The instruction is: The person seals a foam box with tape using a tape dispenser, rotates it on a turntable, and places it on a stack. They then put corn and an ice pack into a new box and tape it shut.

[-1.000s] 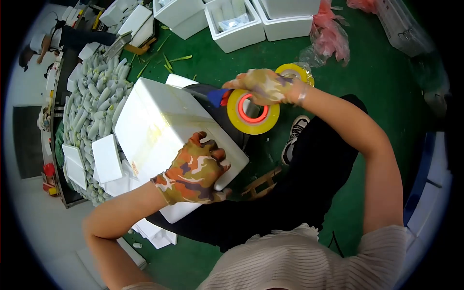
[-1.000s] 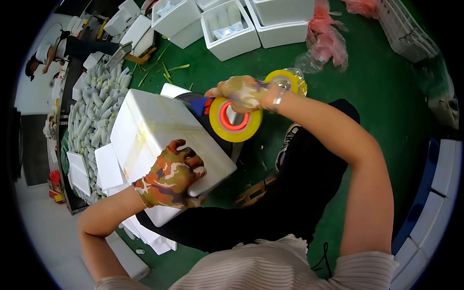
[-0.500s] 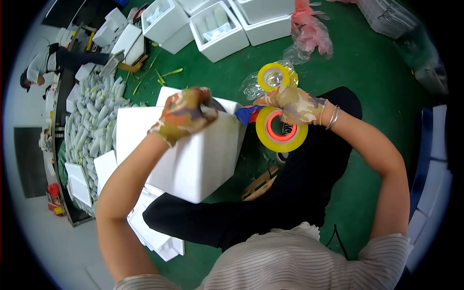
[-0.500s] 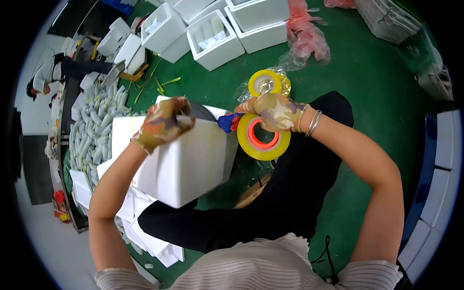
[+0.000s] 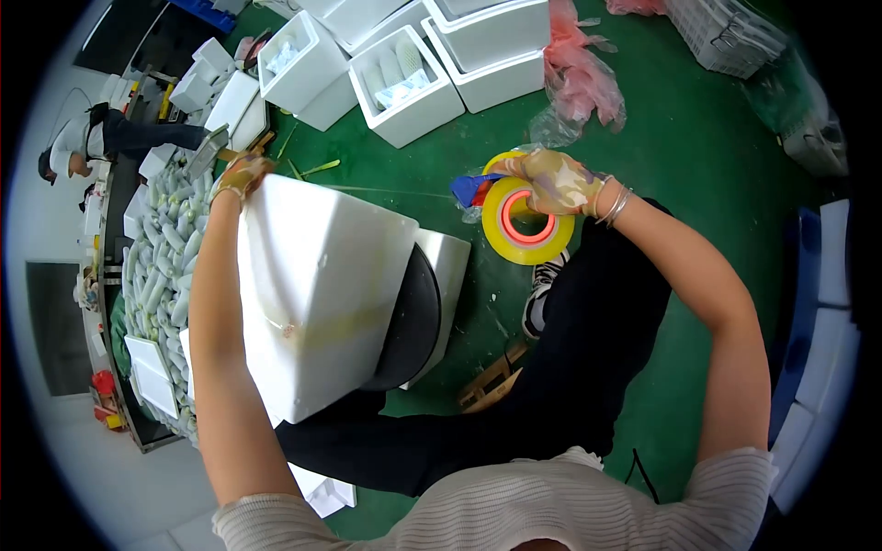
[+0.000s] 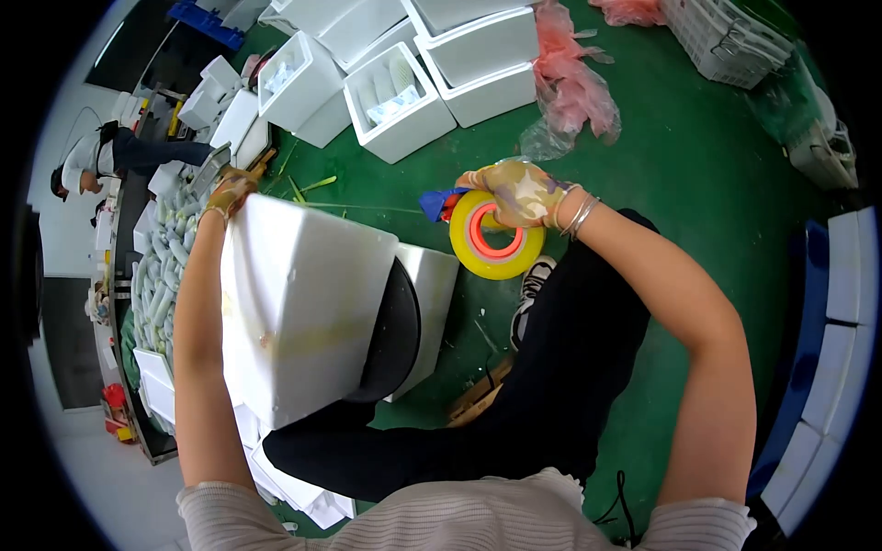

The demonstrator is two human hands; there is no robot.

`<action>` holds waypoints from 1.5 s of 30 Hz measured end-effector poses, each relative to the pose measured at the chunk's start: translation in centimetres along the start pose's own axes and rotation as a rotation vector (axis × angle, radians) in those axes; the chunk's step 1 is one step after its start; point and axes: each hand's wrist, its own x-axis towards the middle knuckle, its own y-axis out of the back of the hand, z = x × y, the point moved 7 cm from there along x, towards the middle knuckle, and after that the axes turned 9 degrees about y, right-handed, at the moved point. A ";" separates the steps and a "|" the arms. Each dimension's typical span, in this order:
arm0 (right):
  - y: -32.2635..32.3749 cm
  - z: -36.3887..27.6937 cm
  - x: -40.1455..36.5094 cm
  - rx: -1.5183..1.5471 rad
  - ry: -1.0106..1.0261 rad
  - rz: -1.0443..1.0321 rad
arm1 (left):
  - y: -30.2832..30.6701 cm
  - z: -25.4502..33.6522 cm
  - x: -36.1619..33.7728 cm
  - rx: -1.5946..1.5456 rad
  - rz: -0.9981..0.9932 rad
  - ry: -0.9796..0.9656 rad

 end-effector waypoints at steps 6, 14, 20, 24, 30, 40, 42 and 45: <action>0.1 0.8 4.1 -0.009 -0.053 -0.132 | 3.4 -9.9 -4.2 0.146 0.003 0.690; 0.0 -0.3 6.6 0.015 0.129 -0.028 | 0.9 -30.3 -17.2 0.353 0.256 0.859; 0.8 -2.6 5.9 0.192 0.026 -0.231 | -2.4 -32.5 -34.4 0.382 0.241 0.826; 1.3 -2.6 2.9 0.052 0.157 -0.142 | 1.3 -17.6 -36.9 0.164 0.664 0.217; 2.0 -4.9 -1.4 -0.064 0.079 -0.069 | 0.2 14.1 -28.8 0.186 0.200 -0.550; -3.1 -14.4 -10.0 -0.004 -0.019 -0.268 | 0.5 11.6 -26.6 -0.150 0.264 -0.315; -5.5 -15.5 -11.8 0.051 0.029 -0.207 | 0.2 11.2 -26.1 -0.166 0.296 -0.310; -7.5 -19.7 -10.7 0.189 -0.004 -0.192 | 0.4 11.0 -25.6 -0.170 0.348 -0.253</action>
